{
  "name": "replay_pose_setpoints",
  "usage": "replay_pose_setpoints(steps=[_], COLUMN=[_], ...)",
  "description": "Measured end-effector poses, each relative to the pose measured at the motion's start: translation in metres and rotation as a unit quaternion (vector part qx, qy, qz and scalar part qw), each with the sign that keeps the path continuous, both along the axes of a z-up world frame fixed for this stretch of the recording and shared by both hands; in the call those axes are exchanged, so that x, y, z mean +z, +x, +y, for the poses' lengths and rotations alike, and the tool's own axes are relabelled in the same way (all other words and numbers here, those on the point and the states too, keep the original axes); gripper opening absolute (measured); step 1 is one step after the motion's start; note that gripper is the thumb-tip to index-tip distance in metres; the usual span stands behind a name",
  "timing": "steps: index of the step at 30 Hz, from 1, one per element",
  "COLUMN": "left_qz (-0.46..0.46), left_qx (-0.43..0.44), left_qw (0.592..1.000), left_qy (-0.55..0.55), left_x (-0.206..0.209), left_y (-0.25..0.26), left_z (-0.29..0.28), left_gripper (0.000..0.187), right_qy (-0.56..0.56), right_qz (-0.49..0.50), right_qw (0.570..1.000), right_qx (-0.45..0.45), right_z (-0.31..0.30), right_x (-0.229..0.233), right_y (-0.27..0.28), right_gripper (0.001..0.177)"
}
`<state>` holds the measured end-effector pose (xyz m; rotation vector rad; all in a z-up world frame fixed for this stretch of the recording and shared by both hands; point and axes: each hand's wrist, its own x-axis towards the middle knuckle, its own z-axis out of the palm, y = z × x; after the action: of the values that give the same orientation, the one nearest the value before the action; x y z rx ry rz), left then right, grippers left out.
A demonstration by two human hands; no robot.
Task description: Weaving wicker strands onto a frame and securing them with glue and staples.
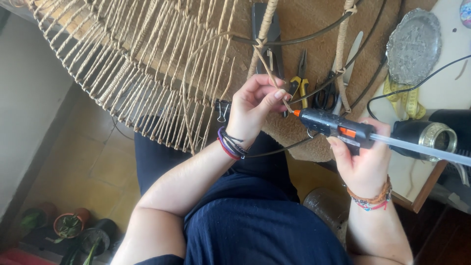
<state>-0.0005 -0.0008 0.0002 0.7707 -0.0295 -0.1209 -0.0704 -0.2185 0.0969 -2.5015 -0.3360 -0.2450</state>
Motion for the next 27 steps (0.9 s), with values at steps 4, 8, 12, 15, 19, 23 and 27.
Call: replay_pose_setpoints(steps=[4,8,12,15,19,23,27], left_qz=[-0.003,0.009,0.031,0.055,0.094,0.094,0.092], left_qx=[-0.003,-0.009,-0.020,-0.015,-0.021,-0.026,-0.023], left_qw=[1.000,1.000,0.999,0.998,0.994,0.993,0.993], left_qy=[-0.010,0.006,0.014,0.024,0.049,0.071,0.073], left_x=[-0.001,0.005,0.008,0.013,0.021,0.025,0.018], left_y=[-0.001,0.000,-0.001,-0.004,-0.009,-0.013,-0.012], left_z=[0.000,0.003,0.007,0.012,0.025,0.035,0.040], left_gripper=[0.022,0.020,0.020,0.018,0.018,0.022,0.023], right_qy=[0.008,0.018,0.059,-0.035,-0.183,-0.349,-0.380], right_qz=[0.003,0.007,-0.085,-0.200,-0.098,-0.089,0.017], right_qw=[1.000,1.000,0.994,0.974,0.949,0.896,0.883], right_qx=[0.003,-0.012,-0.045,-0.101,-0.236,-0.260,-0.276], right_z=[-0.001,-0.014,-0.035,-0.059,-0.105,-0.153,-0.170], right_x=[-0.003,-0.008,-0.023,-0.038,-0.072,-0.109,-0.119], right_y=[-0.001,-0.002,0.015,0.041,0.087,0.127,0.142], right_gripper=[0.051,0.052,0.044,0.041,0.051,0.072,0.082])
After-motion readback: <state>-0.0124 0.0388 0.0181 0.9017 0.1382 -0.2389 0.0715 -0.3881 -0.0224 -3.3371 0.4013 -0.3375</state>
